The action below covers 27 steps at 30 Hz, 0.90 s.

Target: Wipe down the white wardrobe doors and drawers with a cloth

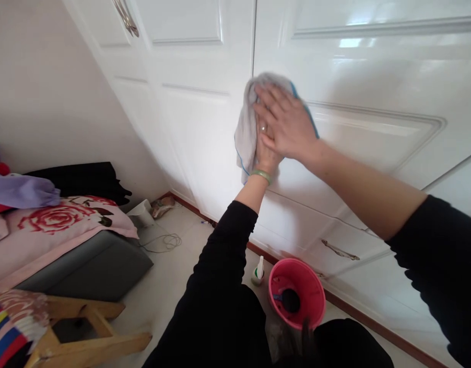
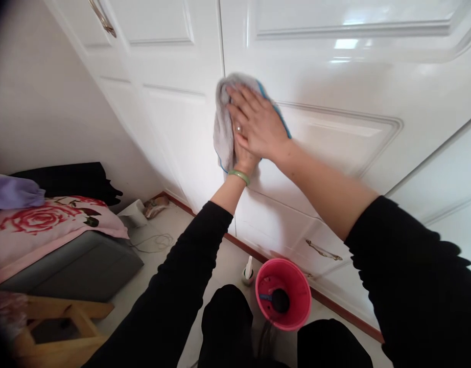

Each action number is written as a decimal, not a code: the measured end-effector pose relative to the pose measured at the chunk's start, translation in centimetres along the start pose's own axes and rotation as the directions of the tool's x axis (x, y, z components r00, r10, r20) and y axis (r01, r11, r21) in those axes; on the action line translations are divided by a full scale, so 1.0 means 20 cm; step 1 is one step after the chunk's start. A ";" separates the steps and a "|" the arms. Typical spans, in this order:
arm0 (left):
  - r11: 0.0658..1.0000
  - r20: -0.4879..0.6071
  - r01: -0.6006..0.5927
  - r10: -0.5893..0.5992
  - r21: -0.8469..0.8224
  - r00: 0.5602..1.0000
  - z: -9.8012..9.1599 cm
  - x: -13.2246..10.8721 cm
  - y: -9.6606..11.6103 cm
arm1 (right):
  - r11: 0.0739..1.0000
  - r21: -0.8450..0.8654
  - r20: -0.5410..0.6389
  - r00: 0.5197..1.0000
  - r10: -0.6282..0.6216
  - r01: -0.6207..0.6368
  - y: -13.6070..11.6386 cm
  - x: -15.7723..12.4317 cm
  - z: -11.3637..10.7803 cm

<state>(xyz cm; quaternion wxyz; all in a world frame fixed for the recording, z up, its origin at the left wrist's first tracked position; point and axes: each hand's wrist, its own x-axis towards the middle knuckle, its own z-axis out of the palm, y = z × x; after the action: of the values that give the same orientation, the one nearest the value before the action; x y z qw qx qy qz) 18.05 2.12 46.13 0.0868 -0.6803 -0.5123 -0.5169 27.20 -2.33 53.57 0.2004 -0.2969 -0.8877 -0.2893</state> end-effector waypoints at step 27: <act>0.952 -0.051 -0.008 -0.008 -0.307 0.999 0.07 -0.87 0.32 | 0.908 0.296 -0.167 0.920 0.354 -0.296 -0.37 -1.02 0.15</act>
<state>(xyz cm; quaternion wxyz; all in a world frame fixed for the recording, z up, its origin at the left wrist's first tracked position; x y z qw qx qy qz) 25.00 -10.38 34.35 -0.0066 -0.6720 -0.4233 -0.6076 37.05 -13.76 37.63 0.3793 -0.3783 -0.8289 -0.1611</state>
